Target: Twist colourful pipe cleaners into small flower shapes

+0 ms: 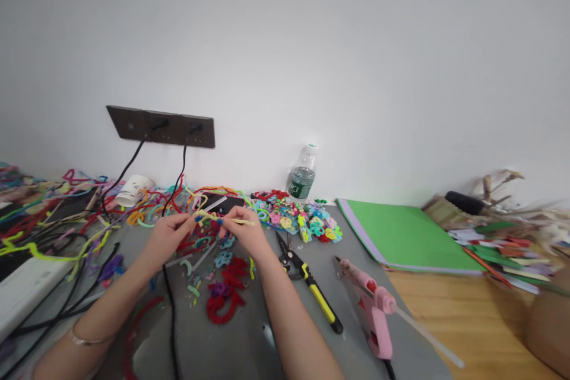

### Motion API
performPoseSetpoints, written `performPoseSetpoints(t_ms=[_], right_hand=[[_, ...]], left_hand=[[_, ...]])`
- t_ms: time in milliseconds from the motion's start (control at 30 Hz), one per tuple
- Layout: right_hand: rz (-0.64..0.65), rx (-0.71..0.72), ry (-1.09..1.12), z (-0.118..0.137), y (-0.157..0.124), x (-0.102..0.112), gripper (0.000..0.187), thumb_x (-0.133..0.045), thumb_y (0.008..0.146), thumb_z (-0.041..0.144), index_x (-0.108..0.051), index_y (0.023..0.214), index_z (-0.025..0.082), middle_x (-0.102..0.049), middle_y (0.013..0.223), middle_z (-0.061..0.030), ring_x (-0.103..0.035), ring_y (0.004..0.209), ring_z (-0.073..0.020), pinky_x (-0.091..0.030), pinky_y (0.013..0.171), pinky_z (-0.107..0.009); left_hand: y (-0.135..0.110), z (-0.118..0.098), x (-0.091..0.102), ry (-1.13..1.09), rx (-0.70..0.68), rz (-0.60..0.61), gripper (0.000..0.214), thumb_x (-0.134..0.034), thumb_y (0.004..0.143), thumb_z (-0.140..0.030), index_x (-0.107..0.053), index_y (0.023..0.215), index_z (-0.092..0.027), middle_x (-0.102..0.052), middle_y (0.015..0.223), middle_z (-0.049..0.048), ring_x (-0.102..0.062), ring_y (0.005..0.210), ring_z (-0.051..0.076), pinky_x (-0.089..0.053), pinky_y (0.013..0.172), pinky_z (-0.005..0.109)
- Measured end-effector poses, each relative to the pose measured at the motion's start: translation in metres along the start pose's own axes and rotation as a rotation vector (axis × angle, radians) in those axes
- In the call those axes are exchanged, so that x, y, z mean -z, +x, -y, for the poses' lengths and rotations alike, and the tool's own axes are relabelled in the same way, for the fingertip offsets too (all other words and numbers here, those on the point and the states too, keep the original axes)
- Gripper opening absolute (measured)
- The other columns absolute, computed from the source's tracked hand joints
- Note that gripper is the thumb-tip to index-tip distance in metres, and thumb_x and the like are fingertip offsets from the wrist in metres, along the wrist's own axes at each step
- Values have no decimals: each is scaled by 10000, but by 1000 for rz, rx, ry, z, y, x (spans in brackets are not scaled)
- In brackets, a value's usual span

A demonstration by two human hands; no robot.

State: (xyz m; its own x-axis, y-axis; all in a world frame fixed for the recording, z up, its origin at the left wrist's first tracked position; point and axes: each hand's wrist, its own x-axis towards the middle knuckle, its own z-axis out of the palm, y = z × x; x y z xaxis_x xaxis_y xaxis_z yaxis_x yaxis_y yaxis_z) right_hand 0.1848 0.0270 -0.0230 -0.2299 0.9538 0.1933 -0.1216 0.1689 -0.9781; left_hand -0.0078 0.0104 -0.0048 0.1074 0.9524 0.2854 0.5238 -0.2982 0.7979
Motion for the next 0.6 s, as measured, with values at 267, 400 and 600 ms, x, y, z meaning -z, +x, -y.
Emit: performPoseSetpoints(t_ms=[267,400,600], right_hand=[[-31,134,16,-1,0,-2,340,-695,773,483,-523,679,205,-641,560,-1,-570,508,-134,-448,545,-262],[-63,230,-174,2,-2,-1,200,-646,827,359,-584,724,200,-611,573,14,-561,541,-138,-438,575,-265],[97,203,-271,8,-7,-5,111,-592,841,242,-593,740,197,-637,587,20,-601,580,-140,-469,663,-276]], left_hand=[[-1,11,-2,241,-72,213,456,-438,859,-488,-419,515,-188,-355,511,-48,-370,515,116,-236,526,248],[-1,9,-2,318,-84,289,457,-433,868,-475,-432,512,-189,-374,497,-44,-379,505,121,-227,527,251],[-4,11,-5,278,-88,408,467,-482,869,-468,-443,499,-186,-347,476,-45,-337,482,115,-175,488,258]])
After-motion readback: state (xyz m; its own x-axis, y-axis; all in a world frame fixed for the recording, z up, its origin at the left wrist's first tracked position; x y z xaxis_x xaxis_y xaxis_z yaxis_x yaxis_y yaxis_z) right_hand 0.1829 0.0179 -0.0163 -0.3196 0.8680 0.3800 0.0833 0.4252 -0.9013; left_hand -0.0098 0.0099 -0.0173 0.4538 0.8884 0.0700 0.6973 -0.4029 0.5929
